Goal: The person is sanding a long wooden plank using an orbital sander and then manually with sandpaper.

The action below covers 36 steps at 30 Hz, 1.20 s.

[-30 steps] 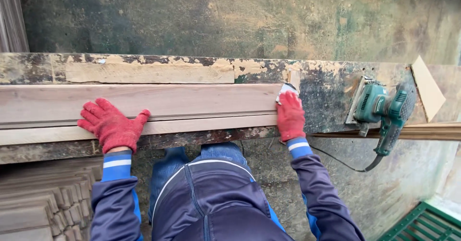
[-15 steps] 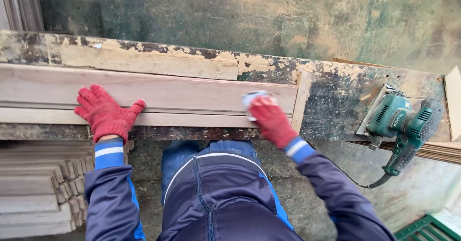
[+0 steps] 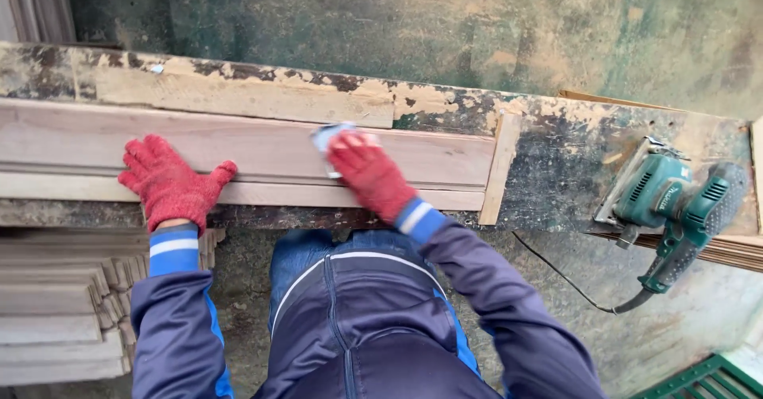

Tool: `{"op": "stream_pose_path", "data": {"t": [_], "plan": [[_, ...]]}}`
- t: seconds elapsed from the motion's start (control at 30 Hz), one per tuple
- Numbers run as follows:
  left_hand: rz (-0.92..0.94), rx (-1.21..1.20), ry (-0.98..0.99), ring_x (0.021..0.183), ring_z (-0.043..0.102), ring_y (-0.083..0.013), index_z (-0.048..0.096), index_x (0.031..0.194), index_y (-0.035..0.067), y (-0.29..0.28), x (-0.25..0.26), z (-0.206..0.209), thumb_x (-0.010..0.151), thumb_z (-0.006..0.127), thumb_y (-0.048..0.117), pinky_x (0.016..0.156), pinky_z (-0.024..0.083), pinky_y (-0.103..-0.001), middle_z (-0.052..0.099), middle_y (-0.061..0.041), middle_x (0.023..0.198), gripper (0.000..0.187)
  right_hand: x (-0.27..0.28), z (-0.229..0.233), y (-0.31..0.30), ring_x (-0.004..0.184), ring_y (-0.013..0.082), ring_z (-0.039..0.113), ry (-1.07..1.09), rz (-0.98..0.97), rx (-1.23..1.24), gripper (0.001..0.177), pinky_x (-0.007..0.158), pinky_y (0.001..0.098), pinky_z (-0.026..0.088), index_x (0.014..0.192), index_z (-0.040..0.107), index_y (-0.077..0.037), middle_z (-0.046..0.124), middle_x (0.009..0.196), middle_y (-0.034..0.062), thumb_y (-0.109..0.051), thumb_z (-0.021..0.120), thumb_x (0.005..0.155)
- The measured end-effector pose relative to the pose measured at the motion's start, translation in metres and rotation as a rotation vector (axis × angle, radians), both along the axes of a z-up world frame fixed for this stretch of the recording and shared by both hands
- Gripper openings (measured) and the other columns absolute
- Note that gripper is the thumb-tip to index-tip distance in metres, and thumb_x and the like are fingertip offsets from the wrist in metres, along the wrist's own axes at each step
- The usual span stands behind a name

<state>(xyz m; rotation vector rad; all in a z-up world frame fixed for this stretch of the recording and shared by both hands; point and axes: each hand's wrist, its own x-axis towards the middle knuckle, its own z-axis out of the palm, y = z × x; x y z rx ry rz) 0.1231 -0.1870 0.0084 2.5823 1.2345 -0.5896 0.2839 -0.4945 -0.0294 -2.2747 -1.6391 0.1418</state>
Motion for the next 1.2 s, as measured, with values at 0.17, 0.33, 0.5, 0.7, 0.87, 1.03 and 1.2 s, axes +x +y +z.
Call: {"op": "stream_pose_path", "data": {"t": [0.17,0.33,0.5,0.7,0.87,1.03,1.2], "plan": [[-0.004,0.027,-0.014,0.147,0.018,-0.0611,0.023,0.157,-0.02,-0.001,-0.003,-0.003,0.073,0.069,0.073,0.115,0.011,-0.07,0.018,-0.048,0.158,0.134,0.058,0.028,-0.145,0.132,0.0369,0.054,-0.078,-0.248,-0.223,0.05,0.117,0.0508,0.043,0.145,0.05,-0.004,0.059,0.139,0.0166,-0.026,0.058,0.101],[0.011,0.02,-0.028,0.146,0.018,-0.0619,0.022,0.157,-0.02,0.002,-0.006,-0.004,0.071,0.07,0.073,0.114,0.011,-0.071,0.017,-0.049,0.158,0.135,0.022,0.006,-0.104,0.14,0.0392,0.05,-0.012,-0.459,-0.072,0.048,0.123,0.0523,0.035,0.141,0.06,-0.003,0.058,0.148,0.0158,-0.02,0.065,0.096],[0.004,0.033,-0.004,0.147,0.017,-0.0604,0.021,0.158,-0.018,0.001,-0.005,-0.007,0.071,0.068,0.074,0.114,0.011,-0.072,0.016,-0.047,0.159,0.135,-0.006,-0.001,0.006,0.139,0.0383,0.048,0.034,-0.254,0.086,0.05,0.122,0.0533,0.035,0.142,0.054,-0.002,0.055,0.145,0.0177,-0.023,0.065,0.098],[-0.004,0.061,-0.006,0.142,0.026,-0.06,0.027,0.156,-0.018,-0.001,-0.002,-0.004,0.069,0.07,0.076,0.111,0.016,-0.071,0.023,-0.045,0.157,0.135,0.035,0.018,-0.095,0.133,0.0346,0.053,-0.148,-0.255,-0.108,0.051,0.118,0.0489,0.042,0.144,0.049,-0.004,0.056,0.141,0.0164,-0.025,0.06,0.1],[0.048,0.018,-0.033,0.148,0.016,-0.0598,0.023,0.159,-0.015,-0.001,-0.005,-0.006,0.068,0.072,0.072,0.116,0.009,-0.069,0.015,-0.045,0.161,0.136,0.024,0.0,-0.154,0.135,0.0418,0.056,-0.164,-0.612,-0.179,0.042,0.114,0.0487,0.046,0.136,0.061,0.0,0.063,0.141,0.0208,-0.025,0.059,0.102],[0.033,0.05,-0.026,0.146,0.02,-0.0596,0.028,0.157,-0.016,0.0,-0.005,-0.01,0.066,0.073,0.074,0.115,0.011,-0.068,0.019,-0.045,0.159,0.136,-0.011,0.007,-0.006,0.129,0.0377,0.057,-0.082,-0.343,0.091,0.039,0.11,0.052,0.047,0.13,0.059,-0.004,0.061,0.135,0.0184,-0.018,0.065,0.095],[0.001,0.054,-0.036,0.146,0.022,-0.0579,0.028,0.157,-0.016,0.0,-0.005,-0.004,0.069,0.071,0.075,0.113,0.013,-0.07,0.022,-0.045,0.159,0.134,0.007,0.002,-0.029,0.132,0.0367,0.056,-0.089,-0.245,0.02,0.049,0.118,0.0494,0.041,0.14,0.056,-0.002,0.06,0.14,0.0195,-0.029,0.061,0.1]]}}
